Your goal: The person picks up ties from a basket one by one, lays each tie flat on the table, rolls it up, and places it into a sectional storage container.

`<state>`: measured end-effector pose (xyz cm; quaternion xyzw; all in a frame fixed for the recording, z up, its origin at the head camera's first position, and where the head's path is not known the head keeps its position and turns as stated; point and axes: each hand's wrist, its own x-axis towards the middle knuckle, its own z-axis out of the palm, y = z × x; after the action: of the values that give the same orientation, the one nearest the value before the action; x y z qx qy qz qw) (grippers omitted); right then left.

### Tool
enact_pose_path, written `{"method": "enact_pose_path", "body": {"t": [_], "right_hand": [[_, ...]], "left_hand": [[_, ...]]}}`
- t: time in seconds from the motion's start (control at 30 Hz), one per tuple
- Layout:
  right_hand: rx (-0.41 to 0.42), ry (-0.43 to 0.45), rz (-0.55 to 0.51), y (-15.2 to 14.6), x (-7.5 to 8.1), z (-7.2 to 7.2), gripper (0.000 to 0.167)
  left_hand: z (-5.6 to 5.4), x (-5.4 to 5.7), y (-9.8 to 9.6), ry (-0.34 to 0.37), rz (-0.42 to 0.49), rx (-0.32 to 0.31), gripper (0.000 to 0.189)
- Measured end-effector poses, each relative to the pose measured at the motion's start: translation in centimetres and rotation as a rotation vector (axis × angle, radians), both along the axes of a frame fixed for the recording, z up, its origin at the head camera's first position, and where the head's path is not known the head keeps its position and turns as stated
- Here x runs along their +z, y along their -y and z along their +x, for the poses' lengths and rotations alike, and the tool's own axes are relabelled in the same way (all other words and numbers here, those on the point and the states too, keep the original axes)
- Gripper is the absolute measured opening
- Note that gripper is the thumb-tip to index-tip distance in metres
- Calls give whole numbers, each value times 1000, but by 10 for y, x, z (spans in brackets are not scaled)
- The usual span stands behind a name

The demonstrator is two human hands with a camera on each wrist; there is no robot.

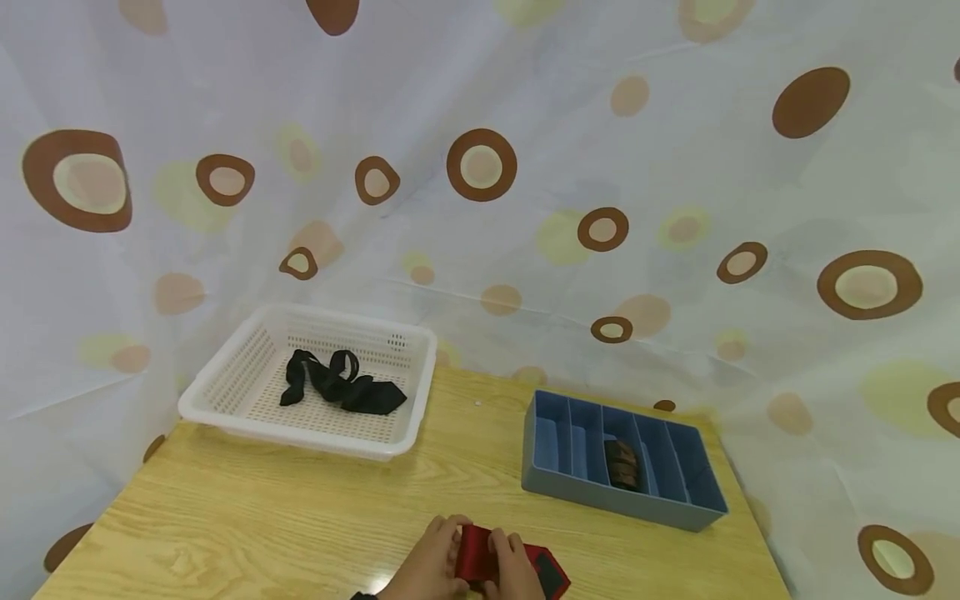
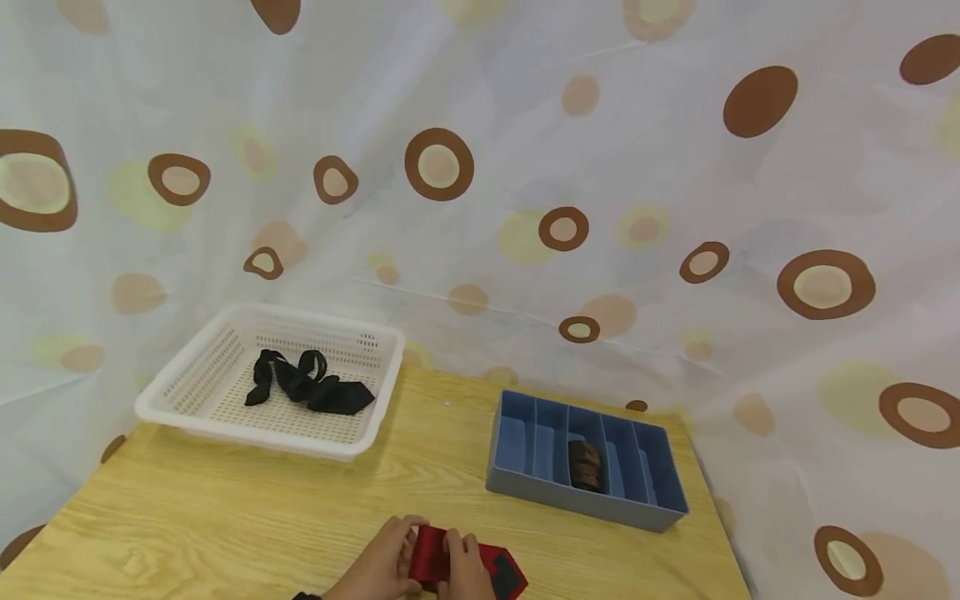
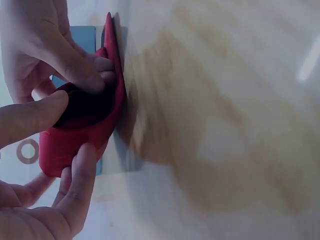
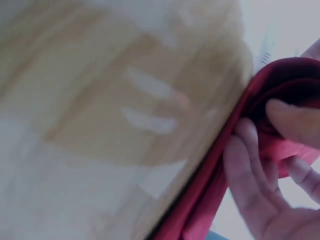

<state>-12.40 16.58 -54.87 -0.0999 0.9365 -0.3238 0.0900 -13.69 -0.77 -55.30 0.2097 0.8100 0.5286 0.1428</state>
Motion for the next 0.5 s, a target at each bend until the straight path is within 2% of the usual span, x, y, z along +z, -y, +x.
{"method": "enact_pose_path", "body": {"t": [0.13, 0.23, 0.33, 0.5], "right_hand": [[58, 118, -175, -5, 0, -5, 35], [108, 190, -268, -9, -1, -7, 40], [150, 180, -238, -12, -3, -8, 45], [133, 101, -94, -12, -2, -10, 48]], "left_hand": [[-2, 6, -1, -55, -70, 14, 65], [-4, 9, -3, -89, -114, 23, 64], [-6, 11, -6, -111, -137, 42, 65], [-14, 13, -15, -179, -193, 108, 63]]}}
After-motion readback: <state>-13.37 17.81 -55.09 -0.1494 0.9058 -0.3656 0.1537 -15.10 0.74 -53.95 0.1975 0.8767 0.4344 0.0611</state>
